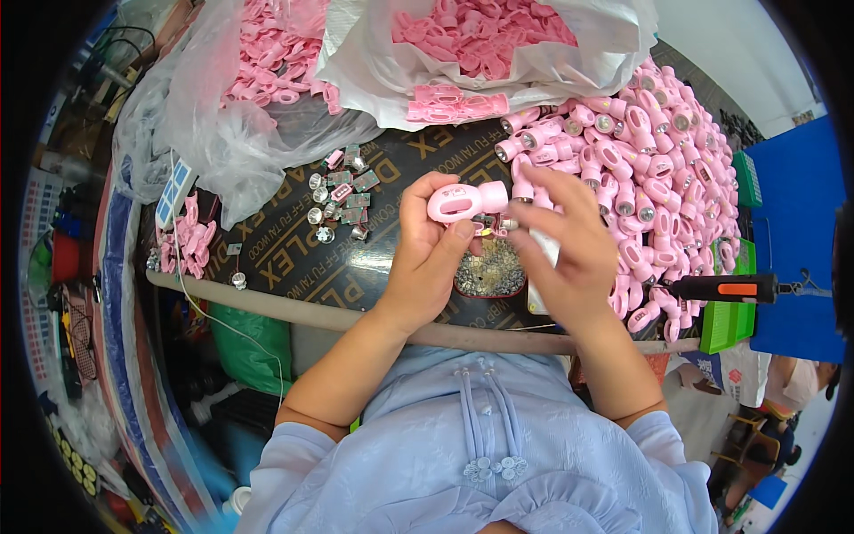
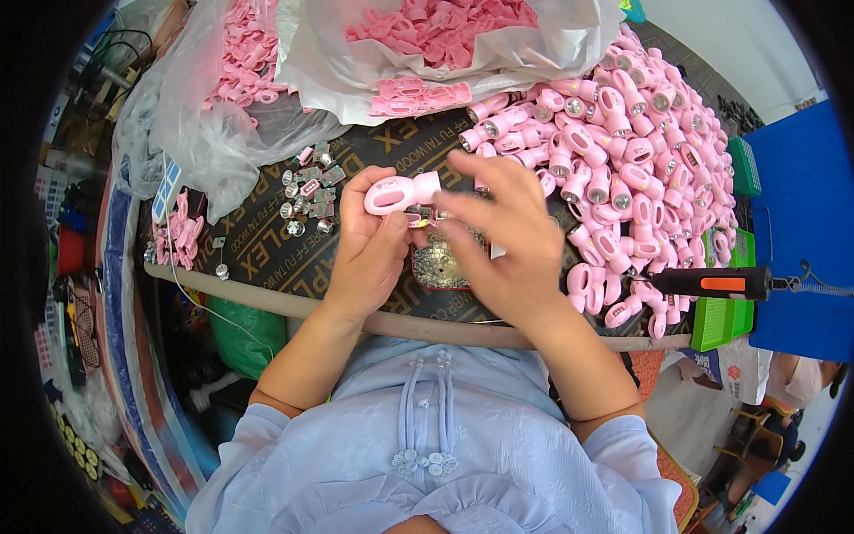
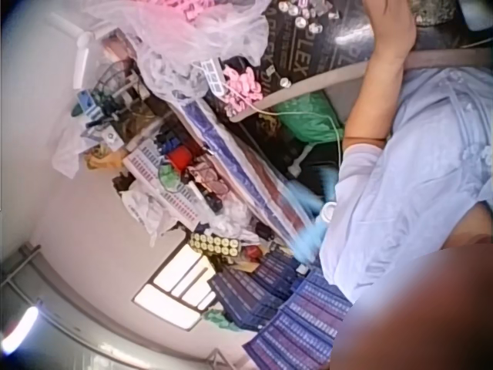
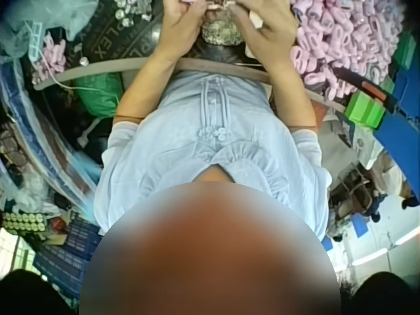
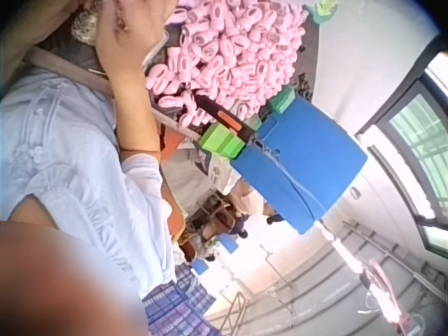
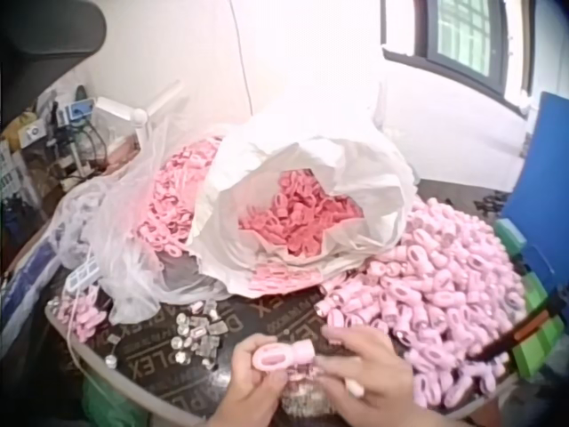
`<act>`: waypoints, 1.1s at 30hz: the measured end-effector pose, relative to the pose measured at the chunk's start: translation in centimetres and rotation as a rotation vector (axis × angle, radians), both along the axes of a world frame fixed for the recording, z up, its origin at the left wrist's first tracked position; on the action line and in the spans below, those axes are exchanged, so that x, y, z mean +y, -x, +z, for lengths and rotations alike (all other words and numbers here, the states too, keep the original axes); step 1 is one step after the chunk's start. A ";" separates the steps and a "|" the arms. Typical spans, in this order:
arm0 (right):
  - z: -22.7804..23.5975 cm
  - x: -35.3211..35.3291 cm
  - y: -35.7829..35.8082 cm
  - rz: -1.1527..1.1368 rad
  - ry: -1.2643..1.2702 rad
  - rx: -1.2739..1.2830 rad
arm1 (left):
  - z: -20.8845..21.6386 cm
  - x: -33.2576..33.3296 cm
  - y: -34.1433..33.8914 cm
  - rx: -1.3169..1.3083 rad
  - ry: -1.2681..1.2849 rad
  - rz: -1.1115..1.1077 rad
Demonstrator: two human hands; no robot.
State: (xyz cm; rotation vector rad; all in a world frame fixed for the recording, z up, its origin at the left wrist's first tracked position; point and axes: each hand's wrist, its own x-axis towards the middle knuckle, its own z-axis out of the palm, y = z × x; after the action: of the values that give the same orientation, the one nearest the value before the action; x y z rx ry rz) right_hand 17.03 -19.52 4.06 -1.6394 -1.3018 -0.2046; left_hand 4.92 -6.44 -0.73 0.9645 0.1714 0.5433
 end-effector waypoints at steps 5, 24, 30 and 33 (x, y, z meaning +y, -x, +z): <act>2.2 0.4 -1.4 0.127 0.165 0.394 | -0.2 0.4 0.6 0.000 -0.060 -0.061; 0.9 0.0 -0.3 0.114 0.116 0.205 | -0.1 0.9 0.7 -0.076 -0.091 -0.117; 0.7 0.0 -0.5 0.146 0.140 0.212 | -0.4 0.6 0.8 -0.085 -0.112 -0.093; 0.4 -0.1 -0.5 0.152 0.149 0.213 | -0.6 0.7 0.8 -0.103 -0.124 -0.087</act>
State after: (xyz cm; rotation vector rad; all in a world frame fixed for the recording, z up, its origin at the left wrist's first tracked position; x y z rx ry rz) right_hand 17.48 -19.60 4.50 -1.6283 -1.2941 0.1590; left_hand 4.09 -5.71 -1.29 1.0565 0.0031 0.5271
